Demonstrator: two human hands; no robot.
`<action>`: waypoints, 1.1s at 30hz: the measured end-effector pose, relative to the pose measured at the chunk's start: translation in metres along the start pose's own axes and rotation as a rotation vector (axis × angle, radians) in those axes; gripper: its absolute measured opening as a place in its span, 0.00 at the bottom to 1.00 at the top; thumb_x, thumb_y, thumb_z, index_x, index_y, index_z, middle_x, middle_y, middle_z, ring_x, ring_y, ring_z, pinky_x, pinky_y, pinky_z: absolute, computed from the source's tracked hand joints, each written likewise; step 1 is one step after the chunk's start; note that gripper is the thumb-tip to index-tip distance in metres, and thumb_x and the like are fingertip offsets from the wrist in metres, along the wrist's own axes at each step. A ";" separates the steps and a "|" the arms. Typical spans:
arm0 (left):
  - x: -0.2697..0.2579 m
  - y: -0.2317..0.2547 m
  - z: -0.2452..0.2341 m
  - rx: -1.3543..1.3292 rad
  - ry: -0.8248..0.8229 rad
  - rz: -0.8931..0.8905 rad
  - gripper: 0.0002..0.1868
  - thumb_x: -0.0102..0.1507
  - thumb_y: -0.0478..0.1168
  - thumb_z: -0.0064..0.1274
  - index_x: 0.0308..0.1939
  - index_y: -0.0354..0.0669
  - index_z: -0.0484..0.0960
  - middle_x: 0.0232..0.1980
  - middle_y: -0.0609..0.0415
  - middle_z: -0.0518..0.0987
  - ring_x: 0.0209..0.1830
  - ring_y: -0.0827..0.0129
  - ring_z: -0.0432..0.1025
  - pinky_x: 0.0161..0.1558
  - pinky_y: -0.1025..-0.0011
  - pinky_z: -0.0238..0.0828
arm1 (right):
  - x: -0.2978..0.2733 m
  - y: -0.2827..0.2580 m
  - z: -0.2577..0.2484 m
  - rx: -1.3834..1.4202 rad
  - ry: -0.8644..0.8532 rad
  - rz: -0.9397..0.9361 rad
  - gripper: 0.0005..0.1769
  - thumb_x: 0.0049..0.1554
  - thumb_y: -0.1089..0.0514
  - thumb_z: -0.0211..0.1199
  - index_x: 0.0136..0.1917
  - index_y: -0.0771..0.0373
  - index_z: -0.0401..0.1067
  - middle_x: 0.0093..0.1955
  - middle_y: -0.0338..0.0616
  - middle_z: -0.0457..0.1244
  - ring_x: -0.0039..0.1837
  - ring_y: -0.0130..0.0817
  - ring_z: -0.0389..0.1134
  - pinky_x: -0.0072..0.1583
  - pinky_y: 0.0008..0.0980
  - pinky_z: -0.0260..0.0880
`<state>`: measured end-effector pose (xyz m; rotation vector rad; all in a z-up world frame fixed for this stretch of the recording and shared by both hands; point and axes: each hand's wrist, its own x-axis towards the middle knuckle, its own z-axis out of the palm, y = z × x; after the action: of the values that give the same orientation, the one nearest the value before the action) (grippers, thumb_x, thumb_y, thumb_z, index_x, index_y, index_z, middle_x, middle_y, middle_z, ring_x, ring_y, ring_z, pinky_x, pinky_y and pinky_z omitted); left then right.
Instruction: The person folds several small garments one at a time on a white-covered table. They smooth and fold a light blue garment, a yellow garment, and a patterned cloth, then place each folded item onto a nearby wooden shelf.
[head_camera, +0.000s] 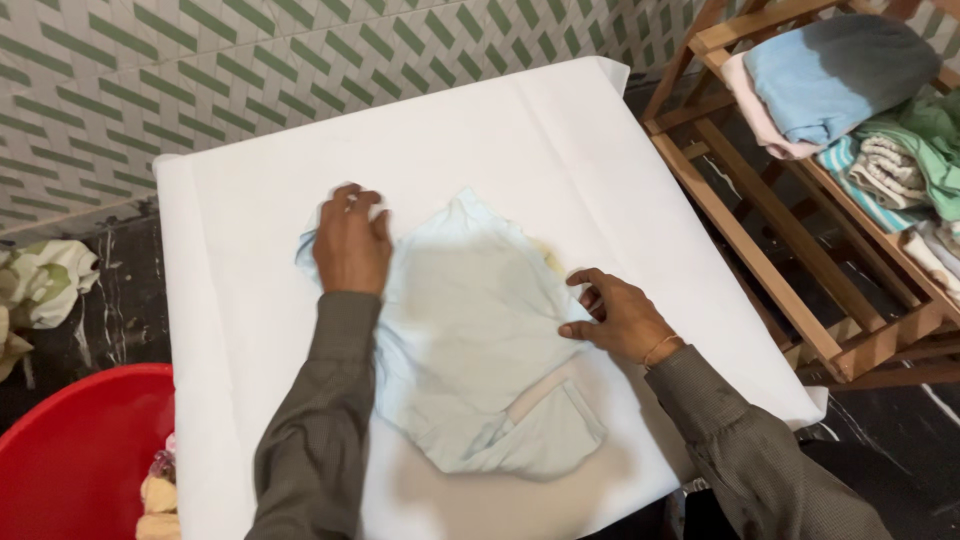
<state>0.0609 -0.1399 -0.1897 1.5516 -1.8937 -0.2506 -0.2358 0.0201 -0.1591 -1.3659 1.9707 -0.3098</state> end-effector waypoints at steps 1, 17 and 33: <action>0.005 0.003 0.004 0.105 -0.060 -0.043 0.16 0.62 0.37 0.63 0.54 0.45 0.83 0.66 0.47 0.74 0.66 0.48 0.66 0.62 0.50 0.70 | 0.000 -0.001 -0.001 0.019 -0.010 0.003 0.38 0.45 0.51 0.80 0.66 0.52 0.69 0.46 0.35 0.62 0.47 0.28 0.65 0.55 0.28 0.75; 0.021 0.018 0.022 -0.078 0.412 0.368 0.24 0.55 0.21 0.46 0.56 0.29 0.80 0.61 0.41 0.77 0.68 0.50 0.68 0.67 0.54 0.70 | -0.002 -0.008 -0.003 -0.017 0.004 0.030 0.37 0.43 0.50 0.79 0.64 0.52 0.68 0.43 0.34 0.61 0.44 0.27 0.64 0.52 0.29 0.77; 0.017 0.083 0.037 -0.258 -0.673 0.306 0.06 0.56 0.33 0.63 0.35 0.46 0.84 0.46 0.59 0.81 0.51 0.62 0.76 0.49 0.62 0.75 | 0.006 -0.002 -0.021 0.250 -0.130 0.030 0.25 0.48 0.61 0.75 0.59 0.63 0.73 0.39 0.31 0.57 0.41 0.22 0.59 0.49 0.21 0.73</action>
<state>-0.0285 -0.1422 -0.1669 1.0499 -2.4475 -0.9291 -0.2495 0.0097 -0.1458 -1.1662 1.7772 -0.4272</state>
